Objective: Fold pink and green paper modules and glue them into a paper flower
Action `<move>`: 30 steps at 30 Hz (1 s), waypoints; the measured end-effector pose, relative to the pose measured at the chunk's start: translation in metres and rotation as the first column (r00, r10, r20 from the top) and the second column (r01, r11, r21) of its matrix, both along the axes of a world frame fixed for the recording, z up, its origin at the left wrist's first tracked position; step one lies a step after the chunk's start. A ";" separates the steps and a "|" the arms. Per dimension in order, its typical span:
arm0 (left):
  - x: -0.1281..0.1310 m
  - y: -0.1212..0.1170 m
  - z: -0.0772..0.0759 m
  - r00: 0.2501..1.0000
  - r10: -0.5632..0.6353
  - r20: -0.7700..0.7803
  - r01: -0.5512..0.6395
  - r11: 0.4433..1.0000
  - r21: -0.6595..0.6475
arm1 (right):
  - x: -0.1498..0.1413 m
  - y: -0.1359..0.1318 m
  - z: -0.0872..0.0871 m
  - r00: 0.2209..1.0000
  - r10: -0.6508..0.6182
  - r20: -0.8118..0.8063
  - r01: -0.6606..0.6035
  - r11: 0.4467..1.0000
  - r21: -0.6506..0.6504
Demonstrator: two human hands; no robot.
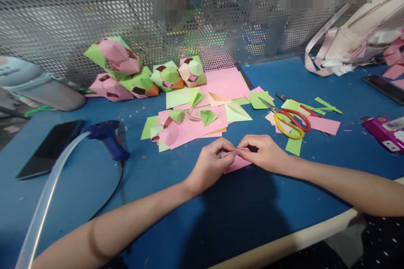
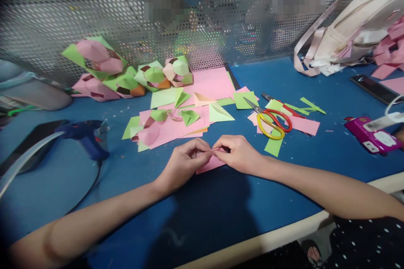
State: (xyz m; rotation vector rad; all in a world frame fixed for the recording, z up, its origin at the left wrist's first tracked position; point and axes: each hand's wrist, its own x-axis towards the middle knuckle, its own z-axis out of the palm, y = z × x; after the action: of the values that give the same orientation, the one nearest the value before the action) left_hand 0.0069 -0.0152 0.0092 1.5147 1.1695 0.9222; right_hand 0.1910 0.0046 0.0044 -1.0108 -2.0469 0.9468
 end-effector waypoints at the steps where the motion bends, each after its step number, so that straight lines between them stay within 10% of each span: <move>1: 0.000 0.000 0.000 1.000 0.001 -0.010 -0.001 1.000 0.000 | 0.000 0.000 0.000 1.000 0.010 -0.007 -0.010 1.000 0.025; 30: -0.006 0.008 0.003 0.990 0.104 -0.092 -0.107 0.994 -0.027 | 0.005 0.004 0.001 0.992 -0.120 -0.035 0.120 0.993 0.006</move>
State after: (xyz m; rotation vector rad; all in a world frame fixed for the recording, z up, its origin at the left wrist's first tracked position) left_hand 0.0008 -0.0076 0.0124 1.4941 1.3345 0.9083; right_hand 0.1957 0.0088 0.0050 -1.0926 -1.9369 0.8865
